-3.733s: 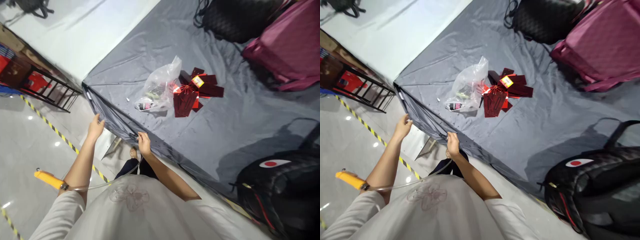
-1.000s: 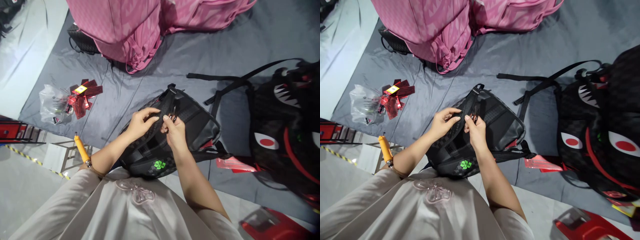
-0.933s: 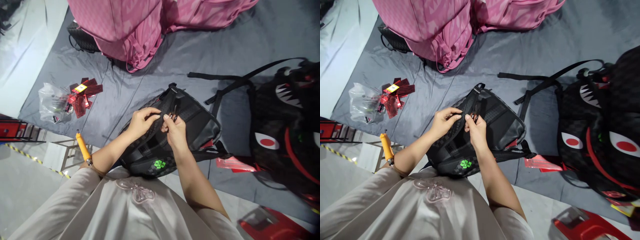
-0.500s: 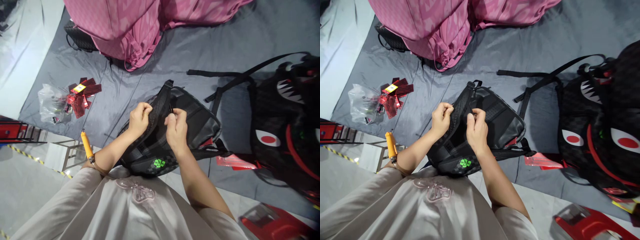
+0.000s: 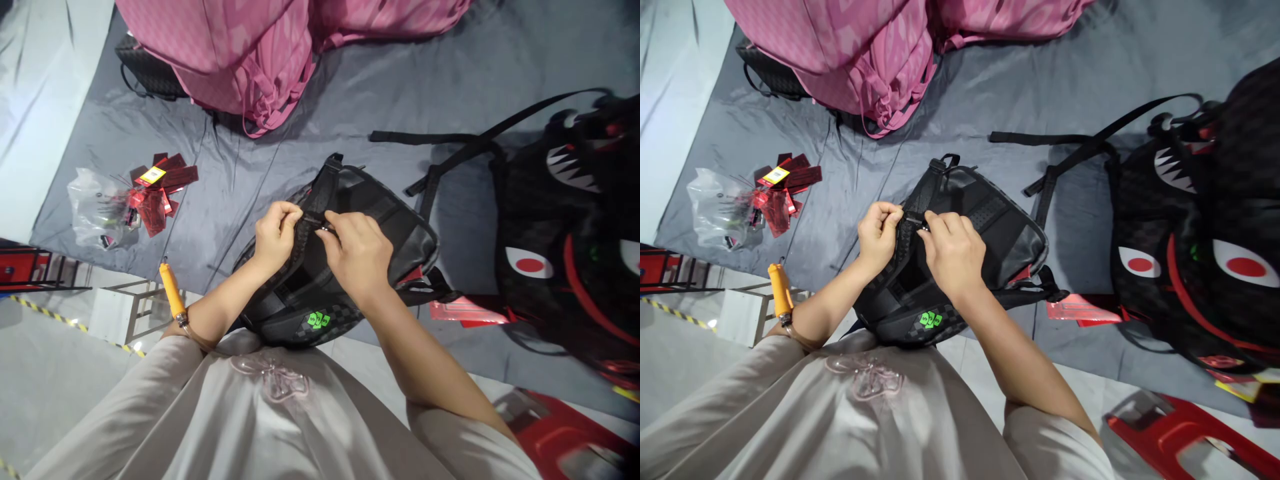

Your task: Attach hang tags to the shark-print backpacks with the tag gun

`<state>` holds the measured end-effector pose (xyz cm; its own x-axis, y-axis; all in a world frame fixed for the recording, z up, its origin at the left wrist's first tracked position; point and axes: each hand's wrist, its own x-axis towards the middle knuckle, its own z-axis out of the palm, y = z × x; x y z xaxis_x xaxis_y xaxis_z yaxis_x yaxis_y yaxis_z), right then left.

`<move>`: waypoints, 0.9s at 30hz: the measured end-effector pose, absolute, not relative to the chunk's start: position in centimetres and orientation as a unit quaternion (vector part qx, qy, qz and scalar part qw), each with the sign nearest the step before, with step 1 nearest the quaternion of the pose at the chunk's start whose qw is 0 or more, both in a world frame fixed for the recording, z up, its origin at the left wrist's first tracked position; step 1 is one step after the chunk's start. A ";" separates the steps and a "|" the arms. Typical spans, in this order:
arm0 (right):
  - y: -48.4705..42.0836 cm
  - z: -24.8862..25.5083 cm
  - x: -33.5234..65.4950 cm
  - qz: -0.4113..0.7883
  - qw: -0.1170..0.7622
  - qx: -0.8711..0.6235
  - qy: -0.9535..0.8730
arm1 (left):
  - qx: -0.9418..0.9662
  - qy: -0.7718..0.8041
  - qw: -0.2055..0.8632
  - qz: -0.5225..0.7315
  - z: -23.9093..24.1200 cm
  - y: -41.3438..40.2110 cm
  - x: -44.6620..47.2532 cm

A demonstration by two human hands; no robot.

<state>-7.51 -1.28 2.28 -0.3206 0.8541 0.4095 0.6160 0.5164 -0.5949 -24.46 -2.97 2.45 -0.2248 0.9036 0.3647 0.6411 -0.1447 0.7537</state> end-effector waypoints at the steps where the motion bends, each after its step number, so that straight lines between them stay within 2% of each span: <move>1: -1.3 2.4 -7.6 0.163 0.352 -0.460 -0.799 | 0.609 0.637 0.141 0.452 2.5 -3.0 -24.5; 7: -1.1 2.6 -8.0 0.148 0.339 -0.447 -0.815 | 0.637 0.620 0.112 0.445 2.8 -3.1 -24.6; 21: -0.5 1.1 -8.4 0.233 0.406 -0.421 -0.777 | 0.632 0.617 0.132 0.449 2.5 -3.0 -24.8; 24: -0.4 0.8 -8.4 0.286 0.435 -0.424 -0.741 | 0.619 0.625 0.148 0.451 2.5 -3.2 -25.0; 27: -0.1 0.3 -8.3 0.400 0.511 -0.468 -0.601 | 0.576 0.635 0.181 0.482 2.3 -3.3 -25.1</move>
<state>-8.35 -0.12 0.28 -0.0414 0.9699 0.2400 0.1537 0.2435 -0.9576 -25.07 -3.35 2.31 -0.2710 0.9058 0.3256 0.5578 -0.1278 0.8201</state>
